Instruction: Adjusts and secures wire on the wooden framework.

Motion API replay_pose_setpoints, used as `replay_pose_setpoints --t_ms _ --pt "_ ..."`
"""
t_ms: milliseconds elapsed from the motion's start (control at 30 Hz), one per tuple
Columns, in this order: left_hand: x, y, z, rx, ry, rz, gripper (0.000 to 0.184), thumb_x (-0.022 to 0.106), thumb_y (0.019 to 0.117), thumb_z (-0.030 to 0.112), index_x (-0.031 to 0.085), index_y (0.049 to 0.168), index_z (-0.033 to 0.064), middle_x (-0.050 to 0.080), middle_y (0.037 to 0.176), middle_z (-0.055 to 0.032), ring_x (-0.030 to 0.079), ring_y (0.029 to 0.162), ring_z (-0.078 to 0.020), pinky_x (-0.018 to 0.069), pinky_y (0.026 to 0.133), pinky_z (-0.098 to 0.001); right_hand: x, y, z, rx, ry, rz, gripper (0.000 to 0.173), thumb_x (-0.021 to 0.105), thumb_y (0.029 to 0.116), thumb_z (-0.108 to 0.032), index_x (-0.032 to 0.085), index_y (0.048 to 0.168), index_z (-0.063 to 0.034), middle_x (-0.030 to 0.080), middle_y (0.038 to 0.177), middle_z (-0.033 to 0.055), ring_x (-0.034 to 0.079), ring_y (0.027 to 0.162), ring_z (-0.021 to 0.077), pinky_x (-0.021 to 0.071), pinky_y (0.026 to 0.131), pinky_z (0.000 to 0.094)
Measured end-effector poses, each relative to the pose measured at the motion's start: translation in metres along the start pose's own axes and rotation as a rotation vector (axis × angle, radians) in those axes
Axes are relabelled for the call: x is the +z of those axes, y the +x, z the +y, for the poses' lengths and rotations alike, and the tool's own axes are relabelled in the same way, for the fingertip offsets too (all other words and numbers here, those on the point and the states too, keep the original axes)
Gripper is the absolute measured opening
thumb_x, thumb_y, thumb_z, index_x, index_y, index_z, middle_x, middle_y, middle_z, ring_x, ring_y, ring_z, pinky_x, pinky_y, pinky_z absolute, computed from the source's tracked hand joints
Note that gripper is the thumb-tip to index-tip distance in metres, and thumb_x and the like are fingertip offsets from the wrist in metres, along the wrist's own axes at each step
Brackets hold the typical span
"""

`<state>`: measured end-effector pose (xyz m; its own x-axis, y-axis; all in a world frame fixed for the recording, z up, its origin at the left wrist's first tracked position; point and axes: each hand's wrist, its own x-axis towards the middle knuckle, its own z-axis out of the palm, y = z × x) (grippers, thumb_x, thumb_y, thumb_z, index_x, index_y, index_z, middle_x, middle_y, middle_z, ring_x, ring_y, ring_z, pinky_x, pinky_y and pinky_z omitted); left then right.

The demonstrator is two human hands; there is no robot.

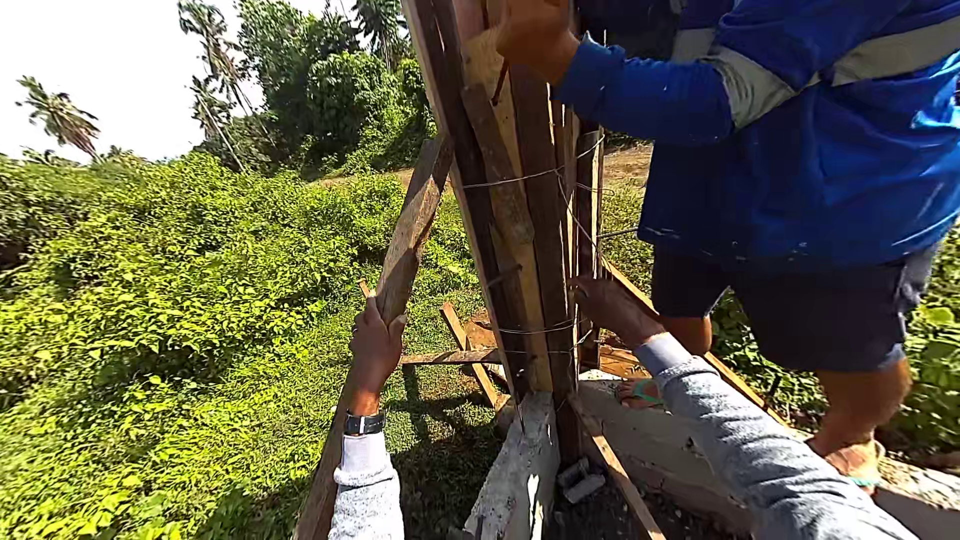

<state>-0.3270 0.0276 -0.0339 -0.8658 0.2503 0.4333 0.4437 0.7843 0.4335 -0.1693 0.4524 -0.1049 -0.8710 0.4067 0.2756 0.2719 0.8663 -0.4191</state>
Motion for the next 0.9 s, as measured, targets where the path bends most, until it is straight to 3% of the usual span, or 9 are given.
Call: replay_pose_setpoints --t_ms 467,800,900 --pt "0.004 0.003 -0.003 0.001 -0.003 0.020 0.083 0.057 0.0988 0.054 0.020 0.165 0.0191 0.049 0.145 -0.0257 0.054 0.126 -0.0471 0.0474 0.099 -0.0667 -0.005 0.004 -0.004 0.004 0.000 -0.044 0.040 0.044 0.1087 -0.029 0.061 0.142 -0.0135 0.068 0.128 0.0217 0.064 0.120 0.0436 0.0479 0.102 0.0649" --pt "0.001 0.003 0.000 0.007 -0.036 -0.002 0.086 0.061 0.0976 0.051 0.020 0.164 0.0159 0.047 0.147 -0.0262 0.054 0.126 -0.0459 0.0480 0.100 -0.0647 -0.006 0.008 0.002 -0.032 -0.001 -0.046 0.039 0.045 0.1083 -0.028 0.062 0.139 -0.0120 0.070 0.122 0.0219 0.067 0.115 0.0434 0.0496 0.099 0.0651" --pt "-0.006 0.005 -0.001 0.001 -0.075 -0.041 0.088 0.060 0.0961 0.057 0.021 0.164 0.0167 0.050 0.146 -0.0248 0.056 0.128 -0.0422 0.0490 0.101 -0.0628 -0.009 0.007 0.000 -0.021 0.009 -0.055 0.039 0.045 0.1083 -0.029 0.063 0.139 -0.0124 0.070 0.121 0.0219 0.067 0.114 0.0436 0.0499 0.099 0.0653"
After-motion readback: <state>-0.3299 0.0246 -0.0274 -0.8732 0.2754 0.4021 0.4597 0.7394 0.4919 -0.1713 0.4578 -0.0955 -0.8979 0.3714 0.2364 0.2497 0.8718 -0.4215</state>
